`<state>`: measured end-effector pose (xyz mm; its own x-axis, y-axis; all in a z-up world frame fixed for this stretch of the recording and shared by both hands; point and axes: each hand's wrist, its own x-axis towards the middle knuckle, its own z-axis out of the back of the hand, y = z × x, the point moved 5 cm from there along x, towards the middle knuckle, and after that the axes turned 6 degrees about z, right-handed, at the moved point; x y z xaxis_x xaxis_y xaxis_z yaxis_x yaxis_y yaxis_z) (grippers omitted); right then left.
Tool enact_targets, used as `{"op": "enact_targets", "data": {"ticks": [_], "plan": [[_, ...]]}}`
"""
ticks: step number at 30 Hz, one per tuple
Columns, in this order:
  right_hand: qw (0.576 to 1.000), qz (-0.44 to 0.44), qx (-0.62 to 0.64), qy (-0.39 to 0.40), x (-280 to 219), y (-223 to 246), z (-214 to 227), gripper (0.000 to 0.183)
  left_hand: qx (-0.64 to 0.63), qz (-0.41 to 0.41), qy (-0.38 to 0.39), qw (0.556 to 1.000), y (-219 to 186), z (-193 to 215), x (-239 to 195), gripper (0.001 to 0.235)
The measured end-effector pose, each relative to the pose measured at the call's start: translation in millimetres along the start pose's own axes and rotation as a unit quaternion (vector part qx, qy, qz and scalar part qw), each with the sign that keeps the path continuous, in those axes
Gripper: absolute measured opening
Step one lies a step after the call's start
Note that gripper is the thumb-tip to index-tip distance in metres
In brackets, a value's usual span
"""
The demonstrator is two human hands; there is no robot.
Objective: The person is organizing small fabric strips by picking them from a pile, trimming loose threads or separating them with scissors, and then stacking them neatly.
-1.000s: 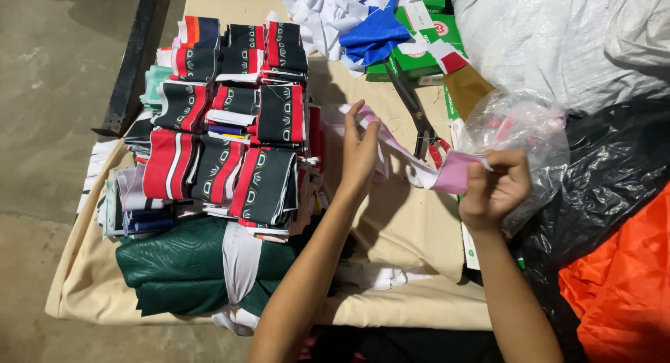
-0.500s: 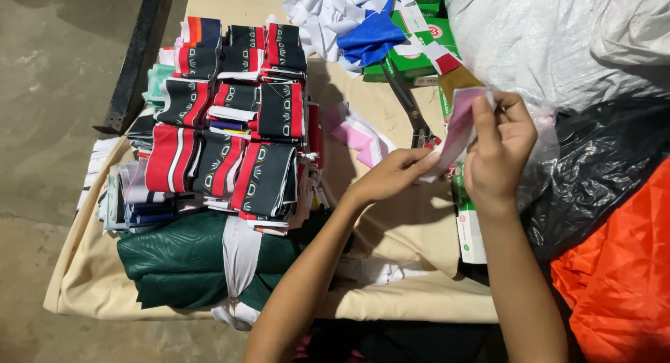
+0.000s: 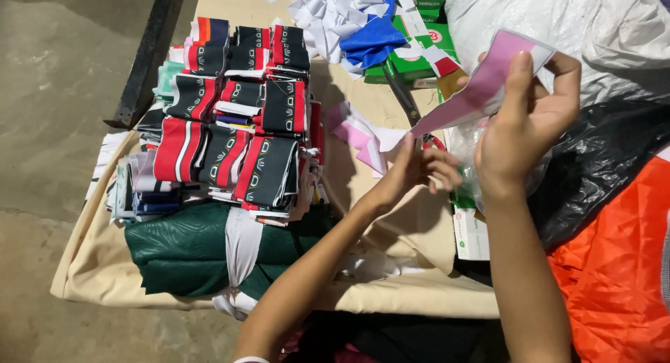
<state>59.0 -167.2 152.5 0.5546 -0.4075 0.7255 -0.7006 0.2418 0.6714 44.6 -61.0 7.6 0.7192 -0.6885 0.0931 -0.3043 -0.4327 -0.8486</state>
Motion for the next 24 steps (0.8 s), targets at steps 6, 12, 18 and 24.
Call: {"op": "enact_targets", "data": {"ticks": [6, 12, 18, 24], "plan": [[0.989, -0.045, -0.124, 0.073, -77.2, 18.9, 34.4, 0.018, -0.306, -0.090, -0.168, 0.933, 12.8, 74.7, 28.7, 0.074], [0.915, -0.294, -0.127, 0.244, -110.6, 20.2, 69.8, 0.018, -0.268, -0.106, -0.331, 0.899, 27.4, 119.1, 27.8, 0.058], [0.840, -0.421, -0.055, 0.338, -101.7, 22.0, 76.1, 0.016, -0.244, -0.131, -0.346, 0.897, -2.1, 104.7, 10.6, 0.049], [0.888, -0.247, -0.081, 0.380, -88.4, -29.3, 44.4, 0.022, -0.209, -0.119, -0.178, 0.954, -3.8, 72.2, 22.4, 0.055]]}}
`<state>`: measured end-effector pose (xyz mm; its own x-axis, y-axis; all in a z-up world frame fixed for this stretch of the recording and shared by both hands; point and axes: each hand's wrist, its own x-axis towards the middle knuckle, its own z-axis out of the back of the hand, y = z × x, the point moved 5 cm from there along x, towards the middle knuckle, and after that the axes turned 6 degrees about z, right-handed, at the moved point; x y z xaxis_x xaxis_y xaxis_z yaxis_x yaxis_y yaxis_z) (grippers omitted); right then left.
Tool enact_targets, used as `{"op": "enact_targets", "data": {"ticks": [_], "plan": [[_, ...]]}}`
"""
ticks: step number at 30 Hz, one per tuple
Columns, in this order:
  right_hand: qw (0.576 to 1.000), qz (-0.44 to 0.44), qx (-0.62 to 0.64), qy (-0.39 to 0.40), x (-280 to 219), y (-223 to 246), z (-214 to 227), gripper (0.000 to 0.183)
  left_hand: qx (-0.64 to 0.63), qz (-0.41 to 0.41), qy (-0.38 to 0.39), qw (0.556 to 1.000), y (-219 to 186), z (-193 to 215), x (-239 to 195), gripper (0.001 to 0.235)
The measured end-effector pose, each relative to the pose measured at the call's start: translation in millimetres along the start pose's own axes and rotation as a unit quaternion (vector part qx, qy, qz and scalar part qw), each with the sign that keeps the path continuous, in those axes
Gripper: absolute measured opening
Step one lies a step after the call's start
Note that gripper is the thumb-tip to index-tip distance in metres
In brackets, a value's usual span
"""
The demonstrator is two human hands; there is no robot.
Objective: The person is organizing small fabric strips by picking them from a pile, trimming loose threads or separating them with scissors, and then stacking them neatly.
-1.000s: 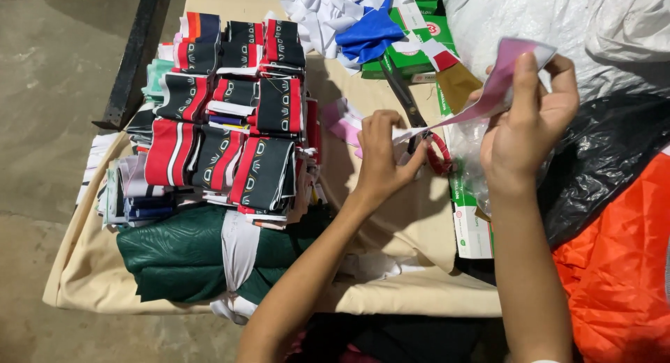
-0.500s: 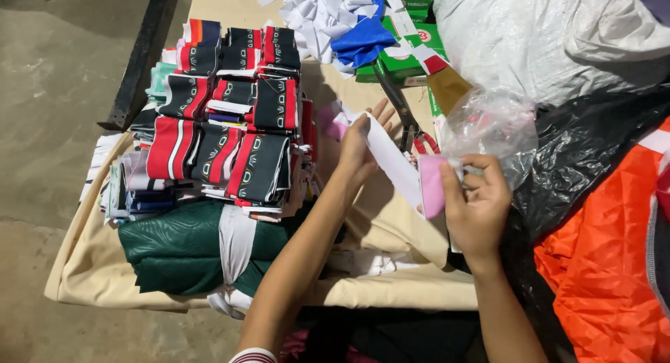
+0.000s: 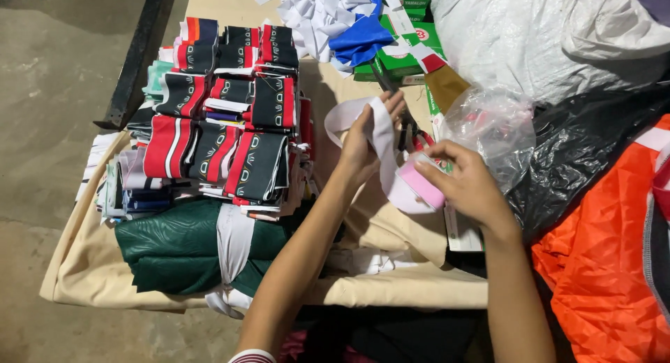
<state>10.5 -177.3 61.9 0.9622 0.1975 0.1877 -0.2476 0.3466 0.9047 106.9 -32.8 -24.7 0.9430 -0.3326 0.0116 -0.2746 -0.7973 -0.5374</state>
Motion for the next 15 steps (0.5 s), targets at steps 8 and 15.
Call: {"op": "enact_targets", "data": {"ticks": [8, 15], "plan": [[0.998, -0.029, 0.042, -0.044, 52.1, -53.7, -49.7, 0.015, 0.237, 0.006, 0.030, 0.971, -9.5, -24.3, -26.2, 0.052], [0.993, -0.100, 0.045, -0.030, 12.8, -40.0, -25.8, 0.024, 0.128, -0.030, -0.165, 0.977, -42.3, -14.8, -19.4, 0.057]]}}
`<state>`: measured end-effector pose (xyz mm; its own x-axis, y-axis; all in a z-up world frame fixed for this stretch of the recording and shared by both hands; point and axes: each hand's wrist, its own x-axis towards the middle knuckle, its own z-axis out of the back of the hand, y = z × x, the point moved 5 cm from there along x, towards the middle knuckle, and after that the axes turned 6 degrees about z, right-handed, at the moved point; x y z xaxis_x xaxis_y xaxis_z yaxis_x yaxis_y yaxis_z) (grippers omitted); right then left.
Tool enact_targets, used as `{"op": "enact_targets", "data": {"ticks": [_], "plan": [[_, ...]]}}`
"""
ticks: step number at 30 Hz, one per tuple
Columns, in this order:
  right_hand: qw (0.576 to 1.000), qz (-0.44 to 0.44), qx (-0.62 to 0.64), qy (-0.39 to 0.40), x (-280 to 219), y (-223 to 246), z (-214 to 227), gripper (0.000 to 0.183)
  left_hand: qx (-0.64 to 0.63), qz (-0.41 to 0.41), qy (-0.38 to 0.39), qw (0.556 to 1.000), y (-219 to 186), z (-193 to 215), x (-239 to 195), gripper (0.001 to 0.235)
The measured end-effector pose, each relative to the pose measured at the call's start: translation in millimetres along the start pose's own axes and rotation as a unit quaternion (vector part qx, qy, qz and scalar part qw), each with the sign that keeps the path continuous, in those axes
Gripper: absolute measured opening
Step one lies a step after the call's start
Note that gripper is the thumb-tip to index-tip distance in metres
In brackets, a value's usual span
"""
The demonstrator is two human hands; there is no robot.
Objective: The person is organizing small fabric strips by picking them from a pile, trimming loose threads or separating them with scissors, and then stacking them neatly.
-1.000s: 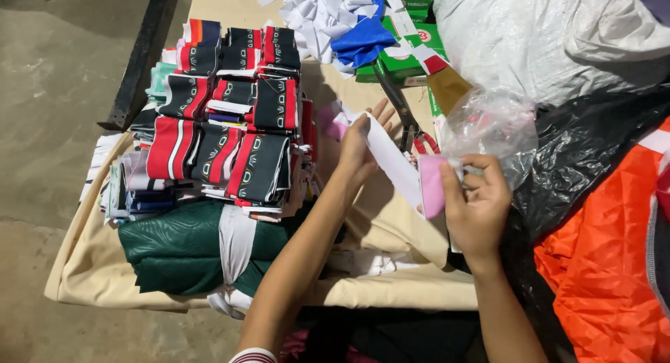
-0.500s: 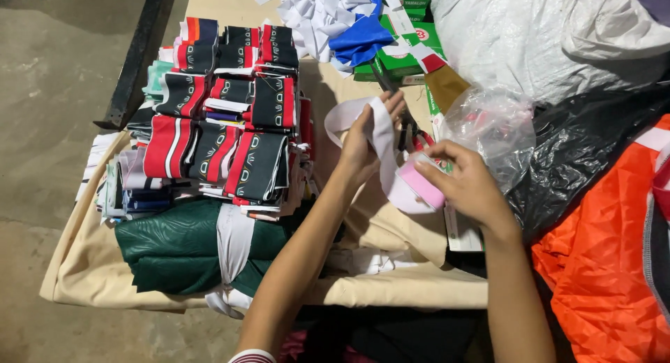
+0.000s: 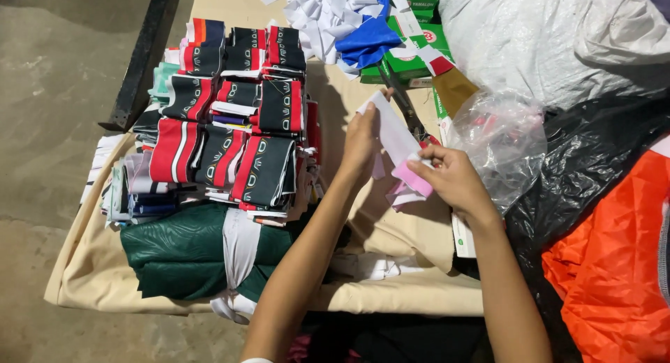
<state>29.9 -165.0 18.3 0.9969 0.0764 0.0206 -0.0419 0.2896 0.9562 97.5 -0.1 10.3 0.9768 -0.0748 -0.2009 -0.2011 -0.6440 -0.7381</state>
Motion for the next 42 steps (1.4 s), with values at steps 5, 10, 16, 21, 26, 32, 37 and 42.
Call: {"op": "enact_targets", "data": {"ticks": [5, 10, 16, 21, 26, 32, 37, 42], "plan": [[0.967, -0.085, -0.224, 0.082, -18.2, -1.1, 22.0, 0.032, -0.030, -0.099, 0.014, 0.995, -28.4, -0.4, -12.8, 0.049], [0.898, -0.177, -0.368, 0.167, -35.2, 8.4, 19.5, 0.032, -0.026, -0.121, -0.014, 0.992, -20.3, 13.4, -0.4, 0.046], [0.980, 0.035, -0.191, 0.045, -4.1, 34.5, 2.9, 0.021, 0.148, -0.126, -0.099, 0.976, 27.6, 38.3, 29.1, 0.026], [0.997, 0.079, -0.015, -0.007, 47.3, -6.6, -14.8, 0.021, 0.374, -0.202, -0.069, 0.902, 56.7, 39.3, 38.5, 0.046], [0.992, 0.054, -0.013, -0.114, 72.0, -24.4, -15.9, 0.020, 0.387, -0.188, -0.046, 0.902, 33.2, 20.1, 6.1, 0.056], [0.988, 0.088, 0.079, -0.099, 41.8, 32.6, -20.5, 0.017, 0.127, 0.032, 0.027, 0.991, 60.0, 22.3, 25.3, 0.043], [0.989, 0.080, 0.112, -0.050, 34.7, 11.8, -12.2, 0.015, -0.031, 0.025, 0.029, 0.999, 39.1, 12.8, 20.7, 0.042], [0.987, 0.041, 0.153, -0.017, 25.8, -1.7, -7.9, 0.015, 0.051, -0.016, 0.021, 0.998, 13.4, 8.4, -3.9, 0.056]]}}
